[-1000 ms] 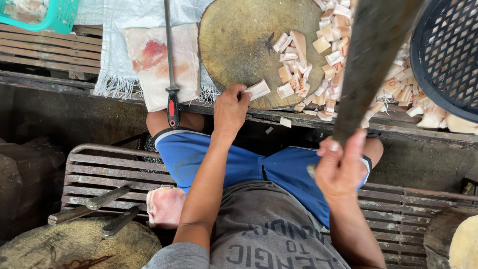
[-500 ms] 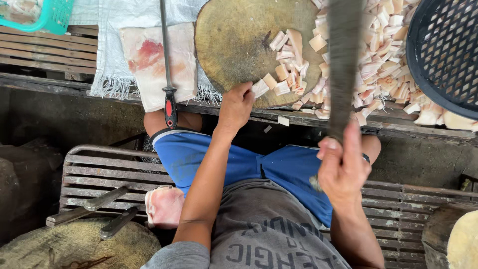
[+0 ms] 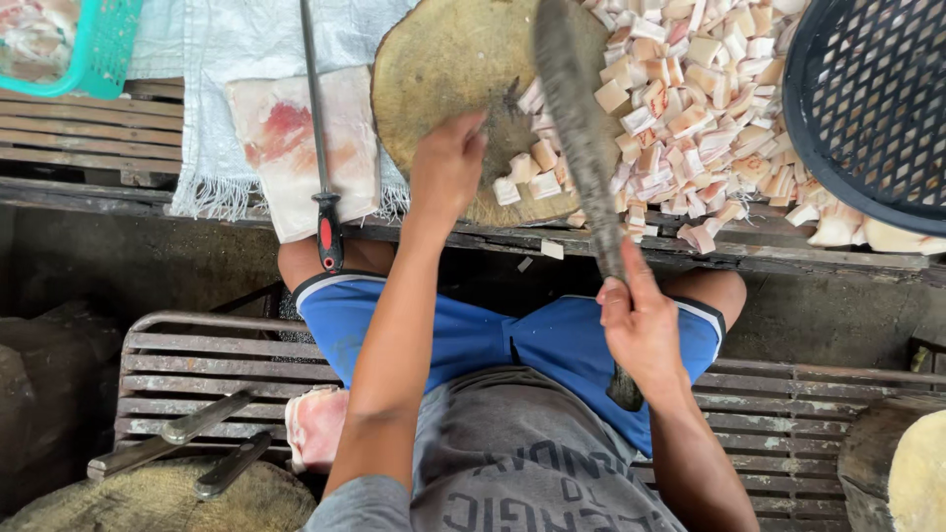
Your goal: The person chops slabs of pig skin into small rectangular pieces by hand using a large knife on a round wooden cutting board.
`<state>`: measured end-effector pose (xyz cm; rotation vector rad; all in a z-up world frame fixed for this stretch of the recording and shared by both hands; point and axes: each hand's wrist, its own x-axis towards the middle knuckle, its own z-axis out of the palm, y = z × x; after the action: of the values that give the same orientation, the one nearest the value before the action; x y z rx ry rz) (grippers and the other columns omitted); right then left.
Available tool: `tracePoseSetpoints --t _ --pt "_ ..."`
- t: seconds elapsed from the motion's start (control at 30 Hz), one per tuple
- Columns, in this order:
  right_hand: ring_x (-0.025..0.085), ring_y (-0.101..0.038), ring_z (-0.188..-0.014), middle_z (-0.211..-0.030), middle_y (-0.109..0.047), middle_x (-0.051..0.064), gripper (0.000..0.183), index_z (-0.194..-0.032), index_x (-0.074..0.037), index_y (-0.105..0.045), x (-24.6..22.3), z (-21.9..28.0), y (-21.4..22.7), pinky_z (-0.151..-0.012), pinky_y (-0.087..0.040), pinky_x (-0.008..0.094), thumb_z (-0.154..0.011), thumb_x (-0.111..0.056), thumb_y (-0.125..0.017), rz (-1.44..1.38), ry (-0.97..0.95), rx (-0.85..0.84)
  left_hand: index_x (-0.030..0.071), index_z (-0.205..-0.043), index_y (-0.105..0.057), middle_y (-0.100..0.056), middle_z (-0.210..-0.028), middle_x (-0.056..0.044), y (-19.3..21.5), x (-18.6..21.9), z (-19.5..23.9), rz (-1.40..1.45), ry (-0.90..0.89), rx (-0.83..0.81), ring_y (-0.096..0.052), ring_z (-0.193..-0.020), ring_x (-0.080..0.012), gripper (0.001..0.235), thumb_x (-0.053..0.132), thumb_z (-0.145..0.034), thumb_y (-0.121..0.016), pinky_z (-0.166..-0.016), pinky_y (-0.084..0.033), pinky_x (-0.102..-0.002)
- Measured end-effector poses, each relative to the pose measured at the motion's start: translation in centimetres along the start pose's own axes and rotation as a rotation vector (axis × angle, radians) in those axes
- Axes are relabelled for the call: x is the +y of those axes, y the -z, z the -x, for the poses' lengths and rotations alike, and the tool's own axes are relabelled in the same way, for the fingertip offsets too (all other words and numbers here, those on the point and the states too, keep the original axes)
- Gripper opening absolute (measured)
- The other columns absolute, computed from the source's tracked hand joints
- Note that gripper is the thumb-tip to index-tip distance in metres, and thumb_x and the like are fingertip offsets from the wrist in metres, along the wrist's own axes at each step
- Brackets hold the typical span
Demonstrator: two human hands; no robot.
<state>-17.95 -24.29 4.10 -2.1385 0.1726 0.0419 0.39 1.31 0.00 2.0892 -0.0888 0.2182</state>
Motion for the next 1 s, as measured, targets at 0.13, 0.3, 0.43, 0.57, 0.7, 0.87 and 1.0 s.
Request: tracePoseSetpoints --t 0.13,0.3,0.43,0.57,0.7,0.87,1.0 --pt "0.008 -0.054 -0.062 -0.086 -0.064 0.005 0.064 -0.165 -0.005 -0.031 0.1 -0.2 0.5 -0.057 -0.049 0.023 -0.104 0.004 -0.046 -0.376 0.029 0.113 0.021 -0.137 -0.065 -0.056 -0.148 -0.006 -4.8 2.9 -5.0 -0.187 -0.063 -0.303 -0.052 -0.133 -0.0331 0.052 0.004 -0.088 -0.06 -0.108 -0.041 -0.042" --pt "0.009 -0.054 -0.061 -0.085 -0.062 0.005 0.066 -0.166 -0.007 -0.027 2.1 -0.5 0.9 -0.055 -0.049 0.024 -0.103 0.005 -0.045 -0.476 -0.027 0.175 0.028 -0.133 -0.064 -0.036 -0.162 -0.005 -8.8 4.3 -7.7 -0.507 -0.21 -0.637 -0.02 -0.15 -0.0408 0.049 0.002 -0.093 -0.053 -0.118 -0.012 -0.057" --pt "0.009 -0.054 -0.06 -0.082 -0.061 0.005 0.066 -0.166 -0.007 -0.027 3.0 -0.3 0.8 -0.054 -0.05 0.024 -0.103 0.005 -0.045 -0.463 -0.068 0.199 0.022 -0.109 -0.072 -0.058 -0.142 -0.002 -9.4 3.9 -8.2 -0.536 -0.317 -0.684 -0.032 -0.148 -0.0331 0.018 0.017 -0.097 -0.059 -0.123 -0.018 -0.054" --pt "0.008 -0.054 -0.06 -0.082 -0.062 0.003 0.066 -0.164 -0.007 -0.031 2.7 0.6 0.9 -0.053 -0.049 0.023 -0.101 0.005 -0.046 -0.402 -0.078 0.209 0.017 -0.116 -0.065 -0.076 -0.117 -0.001 -7.9 3.0 -9.6 0.24 -0.03 -0.45 -0.073 -0.115 -0.0198 0.018 0.03 -0.104 -0.059 -0.108 -0.056 -0.042" --pt "0.011 -0.058 -0.059 -0.076 -0.066 0.006 0.062 -0.159 -0.011 -0.041 1.9 2.7 0.7 -0.054 -0.051 0.026 -0.099 -0.002 -0.055 -0.117 -0.13 0.059 0.016 -0.126 -0.065 -0.074 -0.107 -0.014 -2.5 1.7 -10.4 0.68 0.299 -0.09 -0.069 -0.089 -0.0232 0.037 0.042 -0.106 -0.05 -0.082 -0.057 -0.048" --pt "0.032 -0.069 -0.058 -0.076 -0.07 0.023 0.061 -0.154 -0.019 -0.045 2.0 3.5 -1.6 -0.06 -0.056 0.041 -0.096 -0.013 -0.062 0.155 -0.163 -0.232 0.017 -0.137 -0.069 -0.063 -0.14 -0.006 4.8 1.0 -6.9 0.452 0.282 -0.017 -0.056 -0.125 -0.0205 0.045 0.047 -0.107 -0.052 -0.105 -0.045 -0.044" --pt "0.048 -0.067 -0.076 -0.093 -0.07 0.03 0.061 -0.152 -0.014 -0.047 2.9 1.7 -2.8 -0.068 -0.055 0.053 -0.093 -0.01 -0.062 0.241 0.167 -0.112 0.017 -0.134 -0.069 -0.07 -0.134 -0.002 4.1 0.9 -3.7 0.454 0.39 -0.024 -0.064 -0.121 -0.0183 0.041 0.038 -0.1 -0.058 -0.095 -0.061 -0.04"
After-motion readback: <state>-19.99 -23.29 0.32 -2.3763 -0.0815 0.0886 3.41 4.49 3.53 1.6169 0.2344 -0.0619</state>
